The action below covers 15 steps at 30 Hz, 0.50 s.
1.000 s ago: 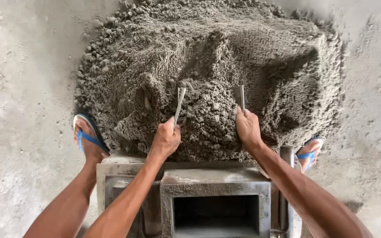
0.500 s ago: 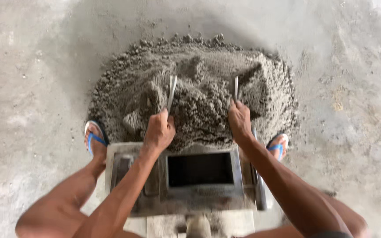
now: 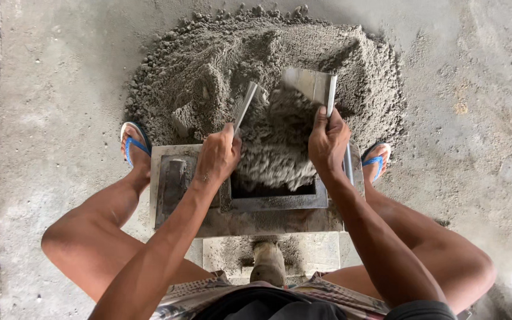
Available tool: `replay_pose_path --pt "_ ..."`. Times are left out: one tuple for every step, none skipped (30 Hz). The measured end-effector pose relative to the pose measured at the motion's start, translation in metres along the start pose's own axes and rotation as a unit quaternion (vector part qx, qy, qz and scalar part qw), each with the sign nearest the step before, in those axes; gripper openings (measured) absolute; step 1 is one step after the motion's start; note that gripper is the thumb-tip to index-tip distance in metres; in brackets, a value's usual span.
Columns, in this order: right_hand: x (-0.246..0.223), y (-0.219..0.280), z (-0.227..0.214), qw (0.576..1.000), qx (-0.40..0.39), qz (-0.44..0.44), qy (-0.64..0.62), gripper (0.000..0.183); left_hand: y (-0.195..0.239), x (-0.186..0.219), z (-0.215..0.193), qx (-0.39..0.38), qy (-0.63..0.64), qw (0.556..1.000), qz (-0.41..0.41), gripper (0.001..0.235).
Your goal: The person scoops wet concrete into a rectangular metal mold, levels the surface with a straight edge, and then flips the mold to release a formed brick. They stack the finished bricks next to a pile of others and repeat the process.
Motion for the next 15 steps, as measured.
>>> replay_pose_path --pt "-0.005 0.001 -0.008 1.000 -0.003 0.006 0.002 0.039 0.002 0.002 -0.004 -0.006 0.001 1.000 -0.003 0.023" --pt "-0.010 0.002 -0.015 0.999 -0.025 -0.020 -0.010 0.035 0.003 0.005 -0.009 0.004 0.000 1.000 0.019 0.021" --pt "-0.016 -0.001 -0.021 0.998 -0.045 -0.048 -0.021 0.032 0.000 0.007 -0.015 0.015 -0.001 0.999 0.042 0.020" --pt "-0.019 0.002 -0.029 0.998 -0.046 -0.043 -0.021 0.032 -0.001 0.010 -0.023 0.011 -0.001 0.999 0.041 0.020" --pt "-0.021 -0.001 -0.032 0.967 -0.150 0.040 0.204 0.020 -0.006 0.015 -0.033 -0.003 -0.017 0.998 0.055 0.022" --pt "-0.022 -0.003 -0.038 0.869 -0.241 0.121 0.415 0.015 -0.011 0.020 -0.043 -0.016 -0.033 0.997 0.069 0.024" --pt "-0.028 0.017 -0.038 0.867 -0.244 0.127 0.415 0.015 -0.014 0.019 -0.040 -0.022 -0.031 0.997 0.068 0.024" --pt "-0.037 0.036 -0.036 0.892 -0.276 0.056 0.354 0.025 -0.017 0.017 -0.034 -0.088 -0.093 0.991 0.035 0.022" --pt "-0.048 0.039 -0.031 0.910 -0.294 -0.028 0.291 0.038 -0.036 0.017 -0.036 -0.137 -0.159 0.978 0.009 0.022" --pt "-0.053 0.029 -0.043 0.912 -0.286 -0.034 0.292 0.038 -0.046 0.018 -0.033 -0.128 -0.162 0.978 0.015 0.022" --pt "-0.056 0.030 -0.056 0.887 -0.306 -0.054 0.340 0.028 -0.046 0.015 -0.021 -0.223 -0.148 0.963 -0.013 0.018" --pt "-0.059 0.032 -0.068 0.860 -0.326 -0.073 0.387 0.024 -0.045 0.011 -0.009 -0.316 -0.134 0.939 -0.041 0.017" --pt "-0.057 0.034 -0.078 0.858 -0.330 -0.074 0.386 0.024 -0.036 0.016 -0.012 -0.316 -0.132 0.938 -0.044 0.017" --pt "-0.054 0.036 -0.086 0.883 -0.386 -0.064 0.258 0.024 -0.028 0.024 -0.015 -0.308 -0.174 0.934 0.038 0.017" --pt "-0.052 0.043 -0.095 0.892 -0.433 -0.048 0.122 0.026 -0.017 0.032 -0.018 -0.302 -0.216 0.921 0.121 0.019"
Point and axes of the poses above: each hand's wrist, its own y-axis away from the middle knuckle, its own z-axis out of the palm, x = y × z, the point moved 2 cm from there along -y, towards the middle knuckle, and after that the axes turned 10 degrees about -x, right-handed, at the moved point
